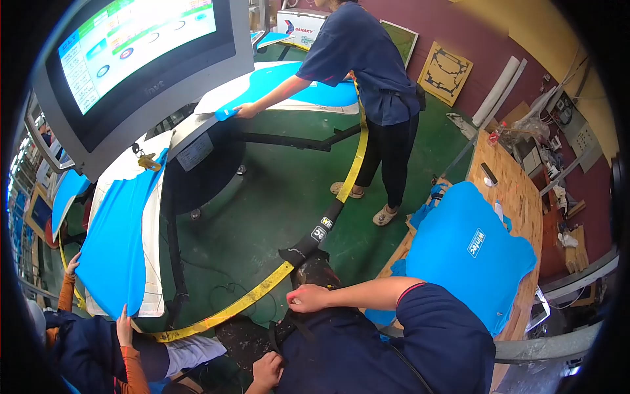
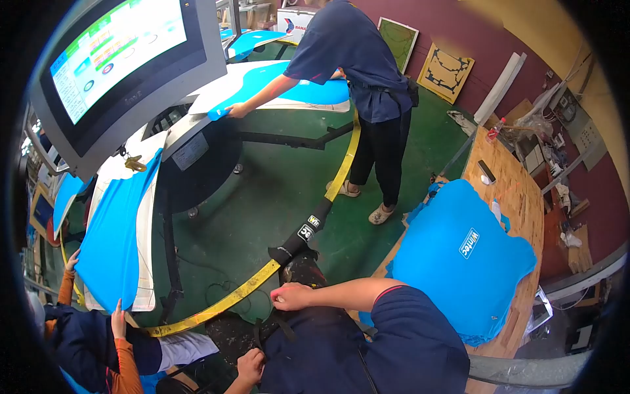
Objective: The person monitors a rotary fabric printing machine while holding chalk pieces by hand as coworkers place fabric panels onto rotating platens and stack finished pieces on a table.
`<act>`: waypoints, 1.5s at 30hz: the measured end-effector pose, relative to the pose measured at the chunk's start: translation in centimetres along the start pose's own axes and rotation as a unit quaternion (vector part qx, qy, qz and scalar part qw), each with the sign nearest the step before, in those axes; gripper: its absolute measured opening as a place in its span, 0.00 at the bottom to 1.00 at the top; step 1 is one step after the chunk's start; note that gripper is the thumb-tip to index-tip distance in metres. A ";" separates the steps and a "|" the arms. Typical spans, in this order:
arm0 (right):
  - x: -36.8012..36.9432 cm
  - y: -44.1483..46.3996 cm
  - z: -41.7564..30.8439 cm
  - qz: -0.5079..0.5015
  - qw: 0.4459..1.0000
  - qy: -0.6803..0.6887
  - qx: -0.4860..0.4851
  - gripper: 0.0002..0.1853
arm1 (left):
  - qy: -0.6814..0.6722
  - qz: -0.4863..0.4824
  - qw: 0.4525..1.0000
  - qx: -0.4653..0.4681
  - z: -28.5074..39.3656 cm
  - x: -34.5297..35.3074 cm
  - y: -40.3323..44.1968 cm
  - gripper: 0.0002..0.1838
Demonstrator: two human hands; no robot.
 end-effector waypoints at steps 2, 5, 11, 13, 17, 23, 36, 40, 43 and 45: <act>-0.2 0.0 -0.1 0.001 1.000 -0.004 -0.003 0.14 | 0.026 -0.021 0.999 -0.011 -0.3 0.3 -0.3 0.13; -0.2 0.0 -0.2 0.003 1.000 -0.010 -0.002 0.15 | -0.009 0.003 1.000 -0.003 0.4 -0.4 0.2 0.11; 0.1 0.1 0.2 0.002 1.000 -0.003 0.011 0.15 | 0.005 0.001 1.000 -0.006 0.4 -0.4 0.2 0.11; 0.2 0.2 0.3 0.002 1.000 -0.004 0.013 0.15 | 0.013 -0.011 1.000 -0.007 -0.1 0.0 0.0 0.13; 0.0 0.1 0.1 -0.009 1.000 -0.001 0.014 0.15 | 0.016 -0.014 1.000 -0.008 -0.2 0.1 -0.1 0.13; 0.3 0.2 0.5 0.007 1.000 -0.007 -0.003 0.15 | 0.014 -0.004 1.000 0.003 -0.2 0.0 0.0 0.13; 0.1 0.1 0.1 0.011 1.000 0.008 0.002 0.15 | -0.018 0.016 1.000 0.006 0.3 -0.2 -0.2 0.14; 0.0 -0.1 0.0 0.019 1.000 0.008 -0.018 0.14 | -0.012 -0.024 1.000 -0.002 -1.1 0.4 -1.8 0.24; -0.1 -0.1 0.0 0.014 1.000 0.010 -0.017 0.14 | -0.009 -0.013 1.000 0.005 -1.1 0.6 -1.8 0.24; -0.1 0.0 -0.1 0.017 1.000 0.010 -0.017 0.14 | -0.006 -0.006 1.000 0.008 -1.1 0.6 -1.6 0.23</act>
Point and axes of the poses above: each hand's wrist, its own y-axis towards the middle knuckle, its own x-axis out of the palm, z = x × y, the point moved 3 cm from there along y, towards the middle knuckle, and after that the axes turned 6 degrees about -x, right-handed, at the moved point
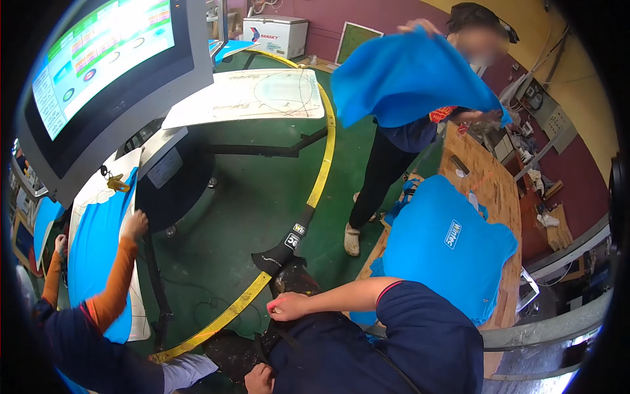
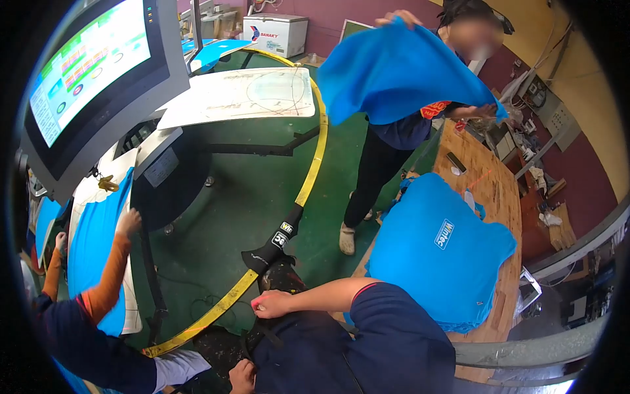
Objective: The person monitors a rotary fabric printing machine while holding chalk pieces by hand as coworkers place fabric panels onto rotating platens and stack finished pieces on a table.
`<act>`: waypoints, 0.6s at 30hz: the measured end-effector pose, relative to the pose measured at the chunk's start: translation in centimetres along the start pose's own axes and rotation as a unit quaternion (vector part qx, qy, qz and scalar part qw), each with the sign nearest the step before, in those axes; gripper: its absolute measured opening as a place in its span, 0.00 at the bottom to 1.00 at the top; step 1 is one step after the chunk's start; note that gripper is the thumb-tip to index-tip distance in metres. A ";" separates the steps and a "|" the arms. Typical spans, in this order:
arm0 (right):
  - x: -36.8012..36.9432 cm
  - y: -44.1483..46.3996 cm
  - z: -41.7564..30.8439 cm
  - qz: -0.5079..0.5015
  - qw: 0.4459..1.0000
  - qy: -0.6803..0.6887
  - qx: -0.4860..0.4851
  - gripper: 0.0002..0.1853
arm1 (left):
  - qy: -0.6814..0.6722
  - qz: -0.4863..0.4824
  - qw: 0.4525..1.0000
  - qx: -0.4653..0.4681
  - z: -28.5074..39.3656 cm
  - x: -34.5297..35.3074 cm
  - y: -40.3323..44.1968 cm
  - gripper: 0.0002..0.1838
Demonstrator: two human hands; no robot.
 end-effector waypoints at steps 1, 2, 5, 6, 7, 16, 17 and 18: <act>0.0 0.0 0.0 0.001 1.000 0.000 0.000 0.14 | 0.001 0.002 1.000 0.002 0.0 -0.1 -0.1 0.23; 0.0 0.0 0.1 0.003 1.000 0.002 0.000 0.14 | 0.001 0.003 1.000 0.002 -0.1 -0.1 0.0 0.23; 0.0 0.0 -0.1 0.005 1.000 0.003 -0.002 0.13 | 0.003 0.002 1.000 0.002 -0.1 0.1 -0.2 0.23; -0.1 0.0 -0.1 0.006 1.000 0.001 -0.001 0.13 | -0.001 0.001 1.000 0.001 -0.1 0.1 -0.2 0.23; -0.1 0.0 -0.2 0.007 1.000 -0.002 -0.001 0.13 | -0.004 -0.001 1.000 0.001 -0.1 0.1 -0.1 0.23; 0.3 0.1 0.5 0.027 1.000 -0.015 0.000 0.12 | -0.007 0.031 0.999 0.005 0.8 -0.3 1.7 0.13; 0.4 0.3 0.7 0.031 0.999 -0.009 -0.021 0.12 | -0.021 0.027 0.999 -0.006 1.0 -0.4 1.7 0.12; 0.3 0.3 0.7 0.032 0.999 -0.014 -0.019 0.12 | -0.024 0.022 0.999 -0.010 1.0 -0.6 1.7 0.12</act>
Point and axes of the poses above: each hand's wrist, its own y-axis towards the middle knuckle, its own x-axis out of the palm, z = x × y, the point moved 3 cm from there along y, towards the middle knuckle, and after that the axes turned 6 degrees about -x, right-handed, at the moved point
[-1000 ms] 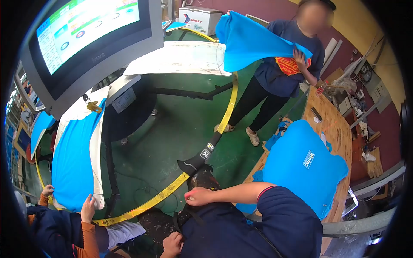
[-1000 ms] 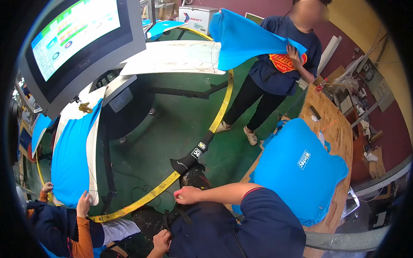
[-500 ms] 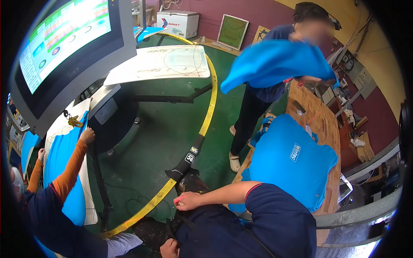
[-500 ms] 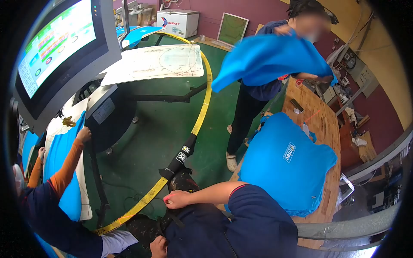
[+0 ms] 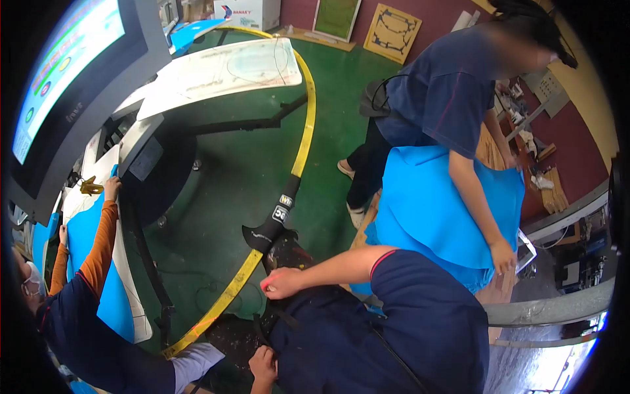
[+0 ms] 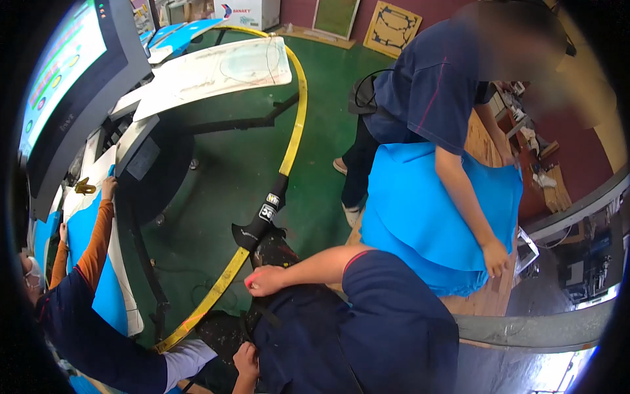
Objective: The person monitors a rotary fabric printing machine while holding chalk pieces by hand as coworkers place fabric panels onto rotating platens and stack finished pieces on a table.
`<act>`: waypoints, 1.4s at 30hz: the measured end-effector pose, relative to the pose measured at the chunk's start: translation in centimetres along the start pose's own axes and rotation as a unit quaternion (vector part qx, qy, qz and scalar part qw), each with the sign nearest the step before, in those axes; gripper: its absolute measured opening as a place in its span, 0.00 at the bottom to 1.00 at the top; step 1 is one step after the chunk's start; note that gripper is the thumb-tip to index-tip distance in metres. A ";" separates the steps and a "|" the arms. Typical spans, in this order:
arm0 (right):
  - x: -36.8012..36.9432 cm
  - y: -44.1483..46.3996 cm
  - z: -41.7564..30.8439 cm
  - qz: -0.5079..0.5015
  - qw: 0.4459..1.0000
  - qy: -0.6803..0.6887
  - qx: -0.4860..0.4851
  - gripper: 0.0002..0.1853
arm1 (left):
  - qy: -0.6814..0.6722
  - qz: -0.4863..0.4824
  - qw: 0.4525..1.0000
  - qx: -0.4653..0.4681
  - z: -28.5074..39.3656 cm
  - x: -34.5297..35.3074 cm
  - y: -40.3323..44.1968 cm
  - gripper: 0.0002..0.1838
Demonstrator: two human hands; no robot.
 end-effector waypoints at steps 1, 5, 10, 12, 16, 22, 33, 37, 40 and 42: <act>-0.2 -0.1 -0.2 0.007 1.000 0.004 -0.004 0.12 | -0.003 -0.004 1.000 -0.004 0.0 0.0 0.1 0.12; -0.6 -0.3 -0.4 0.001 1.000 0.008 0.010 0.11 | -0.001 -0.004 1.000 -0.011 0.0 0.4 0.2 0.11; -0.2 -0.1 -0.1 0.004 1.000 0.018 0.017 0.11 | -0.008 0.011 1.000 -0.004 0.5 0.0 0.5 0.09; -0.2 -0.1 -0.1 -0.001 0.999 0.016 0.027 0.12 | 0.002 0.023 1.000 0.000 0.7 0.0 0.6 0.09; -0.5 -0.1 -0.4 -0.005 1.000 0.016 0.026 0.12 | -0.004 0.021 1.000 -0.001 0.6 0.0 0.6 0.08; -0.6 0.0 -0.4 -0.013 0.999 0.023 0.036 0.12 | -0.004 0.015 1.000 -0.004 0.5 0.1 0.5 0.08; -0.6 -0.1 -0.5 -0.005 0.999 0.028 0.027 0.12 | -0.001 0.025 1.000 0.004 0.7 -0.1 0.6 0.07; -0.5 0.0 -0.4 -0.003 0.999 0.027 0.034 0.12 | 0.005 0.022 1.000 0.004 0.8 -0.3 0.7 0.08; -0.5 0.1 -0.4 -0.005 0.999 0.028 0.026 0.12 | 0.012 0.024 1.000 0.005 0.9 -0.3 0.7 0.08; -0.6 0.0 -0.5 -0.006 0.999 0.031 0.029 0.12 | 0.014 0.022 1.000 0.004 0.9 -0.3 0.8 0.08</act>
Point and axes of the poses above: each hand's wrist, its own y-axis towards the middle knuckle, its own x-axis out of the palm, z = x × y, the point moved 3 cm from there along y, towards the middle knuckle, and after that the axes turned 6 degrees about -x, right-handed, at the moved point
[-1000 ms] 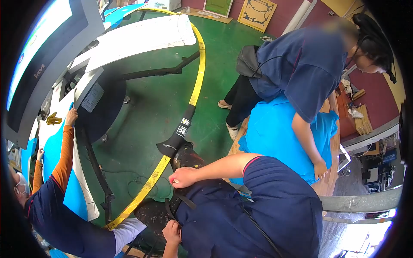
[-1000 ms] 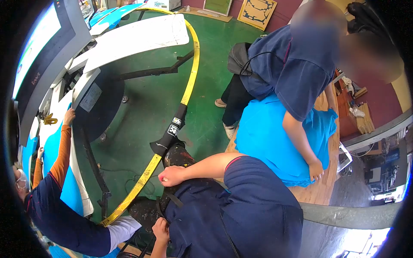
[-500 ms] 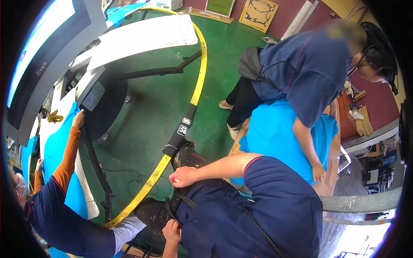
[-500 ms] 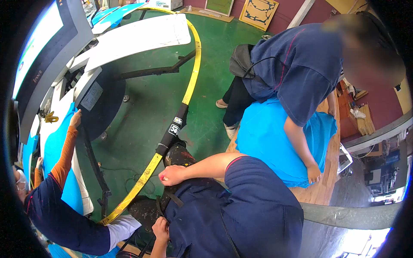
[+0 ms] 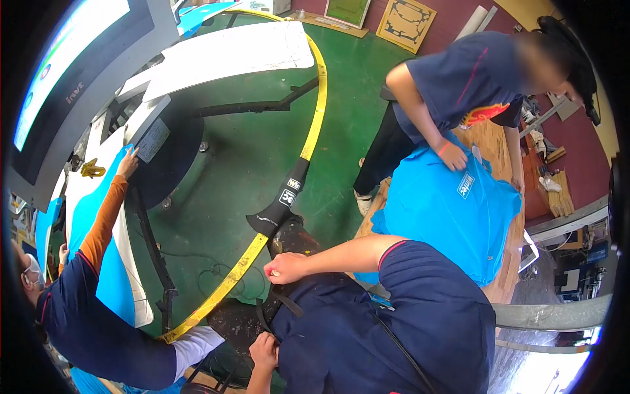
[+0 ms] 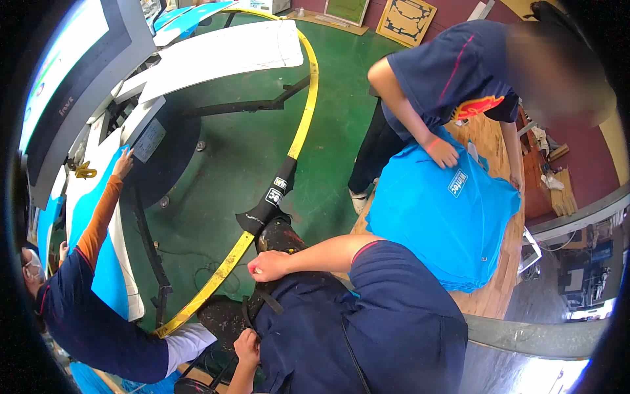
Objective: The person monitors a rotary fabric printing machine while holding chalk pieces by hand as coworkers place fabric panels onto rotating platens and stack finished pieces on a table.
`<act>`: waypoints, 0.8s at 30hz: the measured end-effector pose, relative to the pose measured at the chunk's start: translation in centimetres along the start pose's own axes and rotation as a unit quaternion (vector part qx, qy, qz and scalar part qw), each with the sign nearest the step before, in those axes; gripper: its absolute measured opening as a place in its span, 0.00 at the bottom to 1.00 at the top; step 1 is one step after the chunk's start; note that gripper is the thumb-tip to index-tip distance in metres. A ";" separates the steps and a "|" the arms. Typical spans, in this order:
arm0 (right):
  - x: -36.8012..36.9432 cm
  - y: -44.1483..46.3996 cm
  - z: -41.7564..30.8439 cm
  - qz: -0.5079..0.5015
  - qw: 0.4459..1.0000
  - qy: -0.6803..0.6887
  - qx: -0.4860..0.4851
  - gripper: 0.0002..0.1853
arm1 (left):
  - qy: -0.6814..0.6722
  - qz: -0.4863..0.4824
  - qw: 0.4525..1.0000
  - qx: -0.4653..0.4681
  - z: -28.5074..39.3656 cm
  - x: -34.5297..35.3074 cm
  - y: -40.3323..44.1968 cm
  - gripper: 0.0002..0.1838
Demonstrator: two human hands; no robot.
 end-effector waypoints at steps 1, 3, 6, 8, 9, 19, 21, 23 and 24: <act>0.0 0.0 -0.1 -0.001 1.000 0.002 0.001 0.11 | 0.001 -0.001 1.000 -0.002 -0.1 0.0 0.0 0.08; -0.1 0.1 -0.1 0.001 1.000 0.003 0.000 0.11 | 0.002 -0.001 1.000 -0.003 -0.2 0.1 0.0 0.08; 0.1 0.1 -0.1 0.004 1.000 0.000 0.000 0.11 | -0.005 -0.011 1.000 -0.014 -0.4 0.2 -0.2 0.08; 0.1 0.0 0.1 0.007 1.000 -0.002 0.002 0.11 | -0.019 -0.008 1.000 -0.008 -0.4 0.3 -0.1 0.08; 0.2 0.0 0.1 0.007 1.000 -0.001 0.002 0.12 | -0.027 -0.006 1.000 -0.007 -0.3 0.3 -0.2 0.08; 0.1 0.0 0.3 0.013 1.000 0.004 -0.015 0.14 | -0.008 -0.023 1.000 0.004 -1.4 0.6 -1.6 0.16; 0.1 0.0 0.1 0.004 1.000 0.006 -0.016 0.14 | -0.012 -0.026 1.000 -0.005 -1.5 0.6 -1.8 0.16; -0.1 0.0 -0.2 0.002 1.000 0.004 -0.011 0.14 | -0.034 0.024 0.999 -0.004 -0.6 0.8 -0.8 0.11; 0.0 0.0 -0.1 0.000 1.000 0.003 -0.009 0.14 | -0.035 0.019 0.999 -0.005 -0.6 0.8 -0.8 0.11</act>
Point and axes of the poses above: each hand's wrist, its own y-axis towards the middle knuckle, its own x-axis out of the palm, z = x × y, the point moved 3 cm from there along y, towards the middle knuckle, and after that the axes turned 6 degrees about -x, right-handed, at the moved point
